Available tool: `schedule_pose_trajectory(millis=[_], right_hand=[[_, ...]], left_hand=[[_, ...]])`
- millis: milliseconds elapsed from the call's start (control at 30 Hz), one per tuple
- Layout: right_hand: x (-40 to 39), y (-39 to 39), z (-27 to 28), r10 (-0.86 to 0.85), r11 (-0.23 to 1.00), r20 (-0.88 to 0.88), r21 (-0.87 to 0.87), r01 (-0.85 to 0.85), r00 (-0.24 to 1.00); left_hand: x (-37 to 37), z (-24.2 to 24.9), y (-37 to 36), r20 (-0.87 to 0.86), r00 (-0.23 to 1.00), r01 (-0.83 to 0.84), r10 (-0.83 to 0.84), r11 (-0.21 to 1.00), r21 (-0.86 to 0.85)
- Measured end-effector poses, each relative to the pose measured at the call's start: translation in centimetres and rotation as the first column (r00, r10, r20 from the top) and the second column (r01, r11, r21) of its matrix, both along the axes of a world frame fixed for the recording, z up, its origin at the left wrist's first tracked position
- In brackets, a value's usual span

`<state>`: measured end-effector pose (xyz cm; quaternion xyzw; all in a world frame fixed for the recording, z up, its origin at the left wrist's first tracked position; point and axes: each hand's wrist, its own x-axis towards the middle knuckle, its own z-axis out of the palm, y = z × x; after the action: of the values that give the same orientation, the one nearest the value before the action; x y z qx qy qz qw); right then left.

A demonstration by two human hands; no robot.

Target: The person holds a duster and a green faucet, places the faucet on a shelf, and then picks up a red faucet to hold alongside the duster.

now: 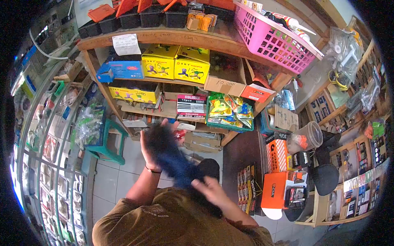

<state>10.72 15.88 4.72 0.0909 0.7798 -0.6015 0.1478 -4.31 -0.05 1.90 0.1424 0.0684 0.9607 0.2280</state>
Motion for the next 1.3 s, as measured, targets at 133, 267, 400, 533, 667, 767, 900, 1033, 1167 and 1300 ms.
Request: schedule_pose_trajectory(millis=[133, 267, 400, 533, 667, 767, 900, 1033, 1167, 1300], right_hand=[[-0.1, -0.9, 0.7, -0.056, 0.993, -0.055, 0.102, 0.061, 0.997], [-0.1, -1.1, 2.2, -0.048, 0.997, 0.047, -0.065, 0.051, 0.998], [0.2, -1.0, 1.2, -0.041, 0.997, -0.050, -0.067, 0.037, 0.998], [-0.2, 0.2, 2.0, 0.066, 0.986, 0.100, 0.146, -0.080, 0.993], [-0.6, 4.0, 0.5, -0.483, 0.777, 0.002, -0.461, 0.429, 0.876], [-0.5, 3.5, 1.1, -0.339, 0.933, 0.133, -0.081, 0.352, 0.931], [0.1, -0.9, 1.3, 0.041, 0.998, 0.028, -0.049, -0.040, 0.999], [-0.8, -0.5, -0.2, -0.189, 0.953, 0.020, -0.239, 0.189, 0.982], [-0.1, -1.7, 0.1, 0.203, 0.975, -0.126, -0.067, -0.213, 0.971], [-0.9, -0.5, -0.3, -0.103, 0.987, -0.046, -0.132, 0.096, 0.994]], left_hand=[[-0.2, -2.1, -0.2, 0.043, 0.988, 0.122, -0.145, 0.932, 0.343], [-0.2, -1.2, 0.0, 0.001, 1.000, 0.019, -0.019, 0.999, 0.047], [0.3, -1.2, -0.2, 0.231, 0.968, 0.035, -0.096, 0.966, 0.256], [0.1, 0.4, 0.2, -0.014, 1.000, 0.000, 0.000, 1.000, 0.011], [0.2, 0.1, -0.2, 0.014, 1.000, -0.018, 0.017, 0.999, 0.045], [0.2, 0.1, -0.2, 0.034, 0.999, -0.016, 0.015, 0.999, 0.037], [-0.4, -1.1, 0.6, -0.025, 1.000, -0.002, 0.004, 0.994, 0.108], [0.7, -1.1, -0.4, 0.210, 0.977, -0.055, 0.043, 0.997, 0.053], [0.1, -2.5, -0.3, 0.040, 0.998, -0.040, 0.038, 0.996, 0.074], [0.2, -0.5, -0.8, 0.349, 0.937, -0.070, 0.036, 0.994, 0.085]])
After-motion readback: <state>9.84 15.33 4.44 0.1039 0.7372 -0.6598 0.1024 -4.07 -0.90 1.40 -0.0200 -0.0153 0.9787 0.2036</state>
